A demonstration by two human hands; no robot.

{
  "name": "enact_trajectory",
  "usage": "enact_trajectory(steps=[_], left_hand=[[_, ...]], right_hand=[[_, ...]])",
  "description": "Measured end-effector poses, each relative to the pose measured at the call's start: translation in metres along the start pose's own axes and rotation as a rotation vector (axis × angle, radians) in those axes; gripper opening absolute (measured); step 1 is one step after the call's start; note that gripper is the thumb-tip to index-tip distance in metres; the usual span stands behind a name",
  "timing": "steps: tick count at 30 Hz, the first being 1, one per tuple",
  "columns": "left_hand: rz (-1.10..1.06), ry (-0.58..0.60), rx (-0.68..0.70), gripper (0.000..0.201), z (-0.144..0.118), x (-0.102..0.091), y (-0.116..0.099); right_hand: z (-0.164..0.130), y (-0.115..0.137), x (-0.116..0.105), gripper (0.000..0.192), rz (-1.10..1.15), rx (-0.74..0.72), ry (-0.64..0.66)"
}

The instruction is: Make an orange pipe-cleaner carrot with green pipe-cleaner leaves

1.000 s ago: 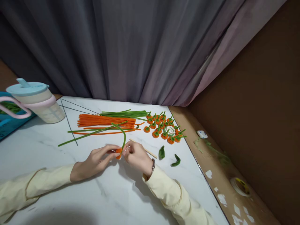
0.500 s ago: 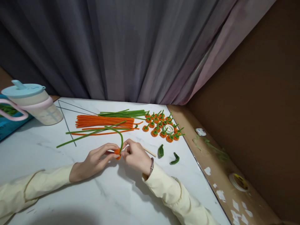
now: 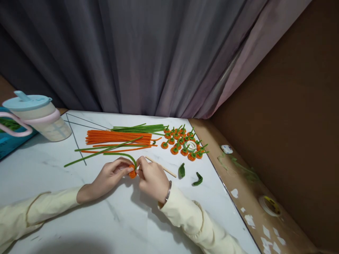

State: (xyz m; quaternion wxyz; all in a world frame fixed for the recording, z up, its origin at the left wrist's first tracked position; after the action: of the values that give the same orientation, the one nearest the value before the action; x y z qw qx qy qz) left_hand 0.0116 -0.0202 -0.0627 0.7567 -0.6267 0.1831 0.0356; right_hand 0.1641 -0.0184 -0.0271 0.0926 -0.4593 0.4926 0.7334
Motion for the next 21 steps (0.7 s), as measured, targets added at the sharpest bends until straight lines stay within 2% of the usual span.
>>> enact_trajectory(steps=[4, 11, 18, 21], left_hand=[[0.008, 0.043, 0.036, 0.016, -0.001, 0.000, 0.000], [0.082, 0.023, 0.123, 0.010, -0.005, -0.001, 0.000], [-0.136, 0.004, -0.056, 0.018, 0.002, 0.002, -0.002], [-0.227, 0.061, -0.146, 0.019, 0.007, 0.005, -0.004]], right_hand=[[-0.001, 0.001, 0.000, 0.017, -0.089, 0.013, 0.060], [0.002, 0.001, 0.000, 0.025, -0.057, 0.029, 0.109], [0.000, 0.007, 0.001, 0.030, -0.286, 0.009, 0.126], [0.000, 0.010, 0.003, 0.033, -0.403, -0.067, 0.163]])
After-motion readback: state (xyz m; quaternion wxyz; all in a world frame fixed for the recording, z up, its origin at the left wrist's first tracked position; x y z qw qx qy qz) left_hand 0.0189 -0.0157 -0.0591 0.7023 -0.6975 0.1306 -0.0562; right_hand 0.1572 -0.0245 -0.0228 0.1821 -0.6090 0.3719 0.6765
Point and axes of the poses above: each hand's wrist, its own z-axis towards the middle knuckle, its own x-axis out of the palm, y = z × x, the point moved 3 cm from there along z, towards the middle knuckle, and after that the axes turned 6 degrees about -x, right-handed, at the moved point
